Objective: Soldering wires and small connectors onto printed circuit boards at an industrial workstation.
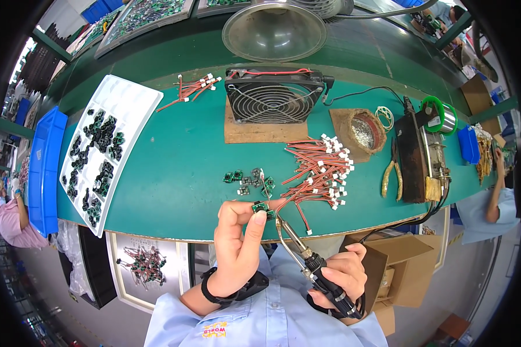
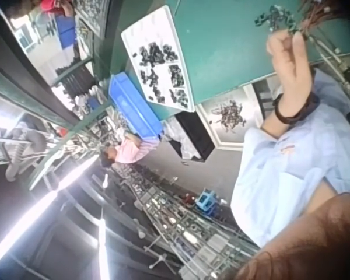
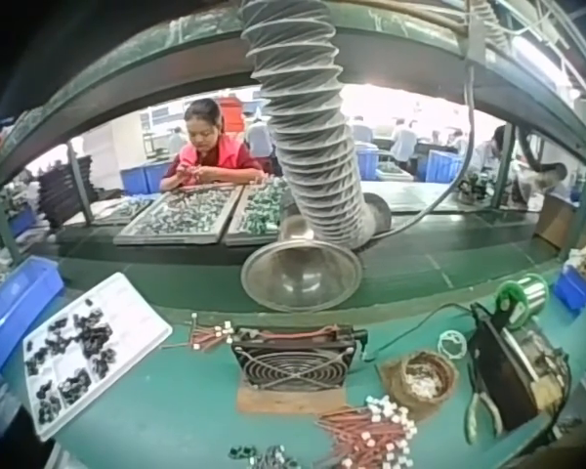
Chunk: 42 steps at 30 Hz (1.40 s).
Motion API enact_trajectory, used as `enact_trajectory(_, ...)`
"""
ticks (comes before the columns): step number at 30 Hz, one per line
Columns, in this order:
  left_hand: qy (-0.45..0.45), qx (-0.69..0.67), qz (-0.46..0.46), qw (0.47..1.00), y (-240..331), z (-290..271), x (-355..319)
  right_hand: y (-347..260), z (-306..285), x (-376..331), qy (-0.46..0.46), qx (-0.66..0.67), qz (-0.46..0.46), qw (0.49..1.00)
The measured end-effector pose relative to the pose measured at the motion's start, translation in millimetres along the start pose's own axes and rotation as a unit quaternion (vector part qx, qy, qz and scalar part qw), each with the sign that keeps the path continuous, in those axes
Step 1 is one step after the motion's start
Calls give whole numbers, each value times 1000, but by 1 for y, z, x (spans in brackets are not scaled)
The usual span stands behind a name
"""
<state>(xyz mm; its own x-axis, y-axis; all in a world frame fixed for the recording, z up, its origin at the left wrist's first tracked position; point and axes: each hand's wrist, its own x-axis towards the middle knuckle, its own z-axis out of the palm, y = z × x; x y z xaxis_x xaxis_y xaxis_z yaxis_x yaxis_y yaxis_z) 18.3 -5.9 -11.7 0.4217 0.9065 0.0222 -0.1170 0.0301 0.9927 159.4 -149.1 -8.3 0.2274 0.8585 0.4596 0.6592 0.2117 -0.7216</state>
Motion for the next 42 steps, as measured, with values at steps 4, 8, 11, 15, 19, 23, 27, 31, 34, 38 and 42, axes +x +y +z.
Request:
enact_trajectory(4,17,14,21,1000,-1,0,1,4,2,-3,5,-6,-15,1000)
enact_trajectory(8,6,29,12,999,-2,-2,-1,6,2,-4,5,-16,-39,999)
enact_trajectory(11,3,25,6,1000,-1,-2,-2,5,1,-4,4,-16,-40,999)
enact_trajectory(15,-6,-1,-6,1000,1,0,-2,5,0,-5,3,-20,-40,999)
enact_trajectory(19,5,3,18,1000,2,0,0,4,0,-6,13,-24,-41,999)
enact_trajectory(23,-3,-15,13,1000,10,-2,2,9,-5,-16,46,-16,-57,997)
enact_trajectory(27,-52,-134,-55,988,16,-7,3,18,-3,-26,152,-6,-30,988)
enact_trajectory(31,-53,-208,-101,972,20,-8,1,19,-5,-27,163,-8,4,987)
enact_trajectory(34,-53,-226,-104,967,21,-10,1,14,0,-18,174,-30,27,984)
enact_trajectory(38,-47,-133,-78,987,12,-38,6,18,13,-16,200,-60,89,974)
enact_trajectory(42,104,58,-42,992,-1,-88,9,24,24,-5,196,126,160,959)
